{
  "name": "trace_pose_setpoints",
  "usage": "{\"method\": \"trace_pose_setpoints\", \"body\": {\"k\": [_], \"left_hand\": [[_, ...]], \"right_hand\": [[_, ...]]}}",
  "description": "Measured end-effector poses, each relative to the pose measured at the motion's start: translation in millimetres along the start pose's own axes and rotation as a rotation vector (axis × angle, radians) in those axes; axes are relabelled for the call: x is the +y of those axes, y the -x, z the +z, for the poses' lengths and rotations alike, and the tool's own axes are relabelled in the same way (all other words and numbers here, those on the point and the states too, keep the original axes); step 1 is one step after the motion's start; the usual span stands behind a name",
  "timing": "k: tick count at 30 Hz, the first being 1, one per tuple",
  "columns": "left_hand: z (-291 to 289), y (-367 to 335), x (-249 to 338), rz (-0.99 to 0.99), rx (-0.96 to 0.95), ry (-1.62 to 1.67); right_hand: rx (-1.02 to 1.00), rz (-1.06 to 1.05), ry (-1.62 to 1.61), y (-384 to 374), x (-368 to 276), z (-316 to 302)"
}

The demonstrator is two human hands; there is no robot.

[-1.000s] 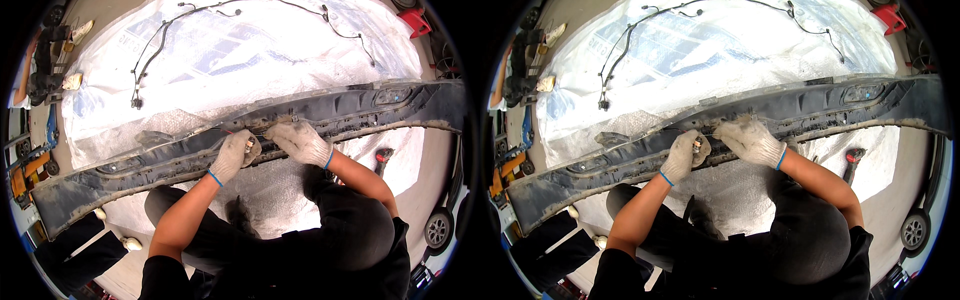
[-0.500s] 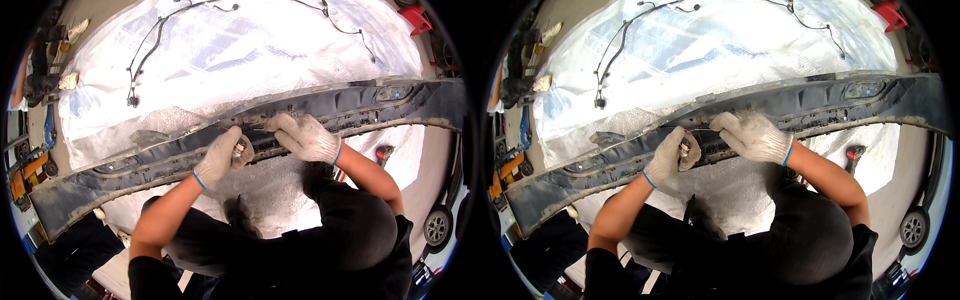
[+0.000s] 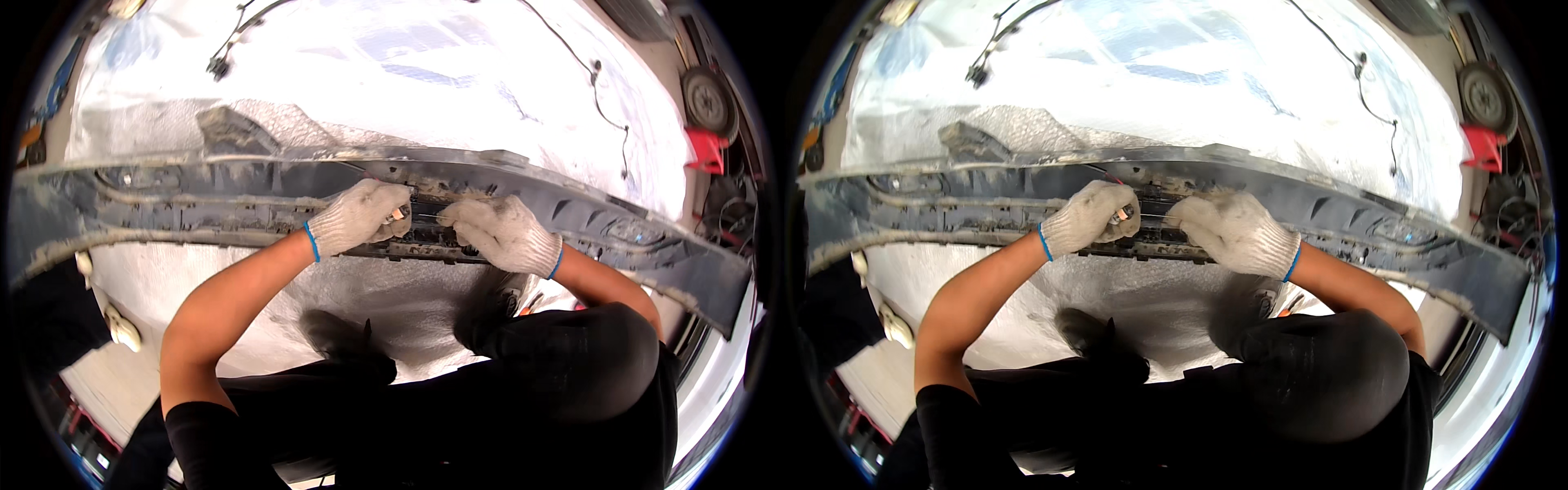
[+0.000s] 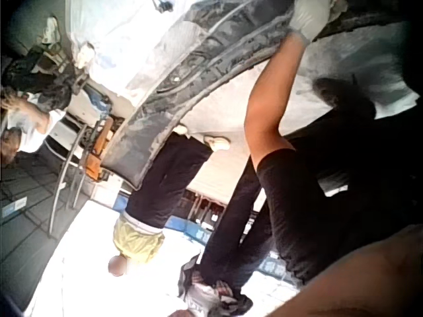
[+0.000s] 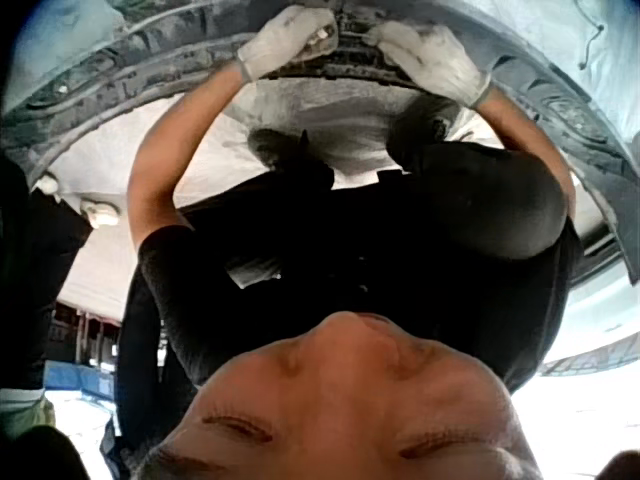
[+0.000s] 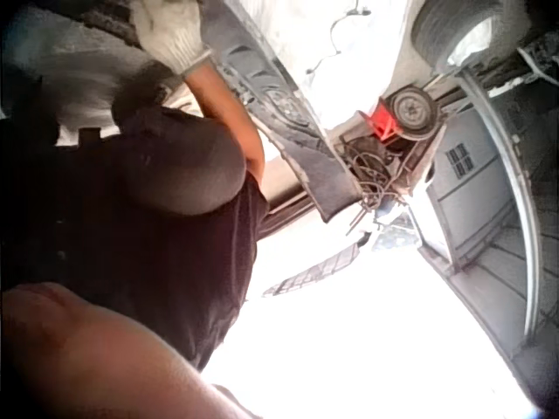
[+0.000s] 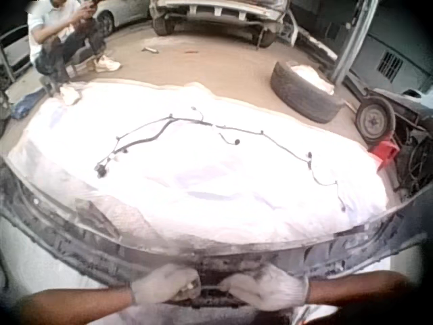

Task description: The person works on a detached car bumper placed on a protective sheet, using pliers and a screwdriver to remove clips and connectors. They then strip and prepare wires using a wire stripper and a lighter.

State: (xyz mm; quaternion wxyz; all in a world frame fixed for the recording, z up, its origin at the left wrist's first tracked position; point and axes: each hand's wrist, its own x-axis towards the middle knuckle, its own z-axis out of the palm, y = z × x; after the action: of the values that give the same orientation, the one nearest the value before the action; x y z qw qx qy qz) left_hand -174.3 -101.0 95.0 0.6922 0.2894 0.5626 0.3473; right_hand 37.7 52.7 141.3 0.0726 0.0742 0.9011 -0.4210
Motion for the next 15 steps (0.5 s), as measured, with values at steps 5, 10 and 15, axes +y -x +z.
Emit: {"method": "trace_pose_setpoints", "body": {"k": [5,10,15], "left_hand": [[8,9,-4,-0.045,0.106,0.19],[16,1,10,-0.008,0.108,0.054],[30,-14,24,-0.135,0.143,0.178]], "right_hand": [[-0.025,-0.037,-0.096,-5,6,1],[-0.025,0.041,-0.135,-3,14,-1],[0.084,-0.063,-0.136,4,17,-4]]}}
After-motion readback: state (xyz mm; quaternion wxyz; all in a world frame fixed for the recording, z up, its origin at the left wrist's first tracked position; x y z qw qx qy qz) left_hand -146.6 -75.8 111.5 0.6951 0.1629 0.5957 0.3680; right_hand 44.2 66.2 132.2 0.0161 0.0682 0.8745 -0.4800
